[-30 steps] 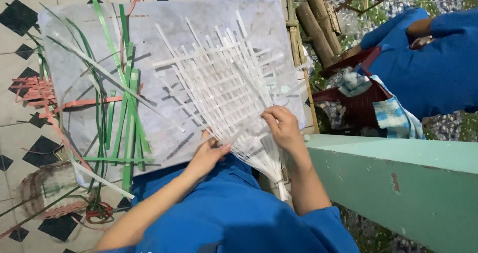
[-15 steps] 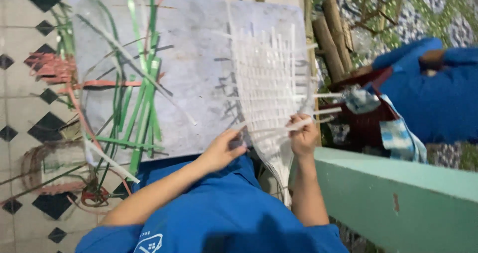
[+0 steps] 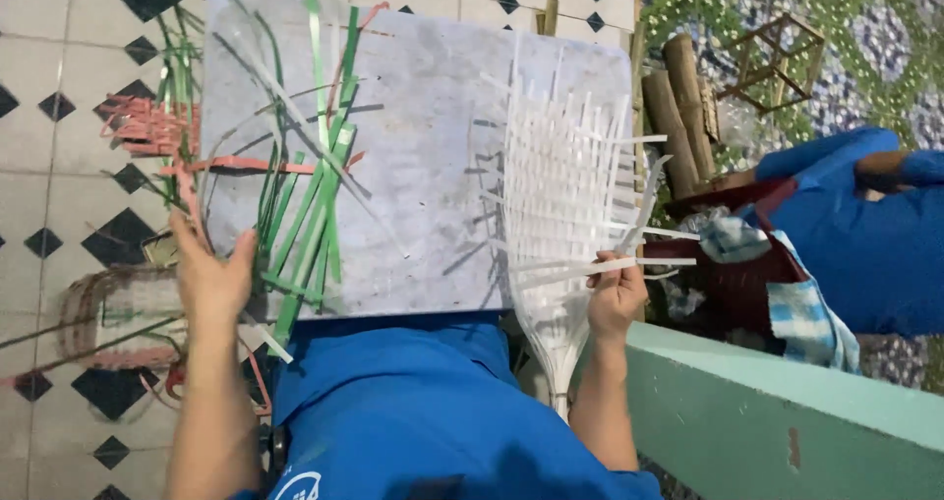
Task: Weaving white and green plastic strips together on a flat surface to create a woven product.
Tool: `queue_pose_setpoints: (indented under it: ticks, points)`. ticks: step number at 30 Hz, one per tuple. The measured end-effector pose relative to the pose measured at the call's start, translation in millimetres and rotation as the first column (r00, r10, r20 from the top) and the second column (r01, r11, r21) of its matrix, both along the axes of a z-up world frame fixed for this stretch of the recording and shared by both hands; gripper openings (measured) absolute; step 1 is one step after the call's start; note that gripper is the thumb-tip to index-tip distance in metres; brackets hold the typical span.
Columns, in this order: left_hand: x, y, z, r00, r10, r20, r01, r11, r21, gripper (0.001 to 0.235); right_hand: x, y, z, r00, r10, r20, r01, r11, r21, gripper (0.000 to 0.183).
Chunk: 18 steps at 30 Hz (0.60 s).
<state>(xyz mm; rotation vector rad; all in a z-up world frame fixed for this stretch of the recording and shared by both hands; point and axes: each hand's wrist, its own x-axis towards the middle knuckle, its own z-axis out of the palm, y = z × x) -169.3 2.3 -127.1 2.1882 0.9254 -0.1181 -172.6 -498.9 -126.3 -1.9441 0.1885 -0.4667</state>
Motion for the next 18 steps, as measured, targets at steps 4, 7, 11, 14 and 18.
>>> queue_pose_setpoints:
  ticks: [4,7,11,14,18]
  points:
    - [41,-29,31,0.98,-0.14,0.138,0.125,0.986,0.112,0.095,-1,4,3,0.999,-0.041,0.014,0.04,0.997,0.061,0.037]
    - [66,-54,55,0.983,-0.15,-0.108,0.16,0.982,0.097,0.107,4,7,6,0.999,-0.053,-0.007,0.053,0.998,0.037,0.027]
    - [80,-84,46,0.934,-0.284,0.218,0.204,0.923,0.327,0.107,9,11,1,0.991,-0.054,0.123,0.046,0.997,0.062,0.021]
    - [86,-94,12,0.914,-0.363,0.183,0.263,0.871,0.415,0.098,10,14,0,0.993,-0.035,0.111,0.028,0.998,0.059,0.02]
    - [84,-91,-42,0.845,-0.477,0.24,0.301,0.797,0.524,0.085,9,9,2,0.996,-0.028,0.086,0.024,0.999,0.048,0.02]
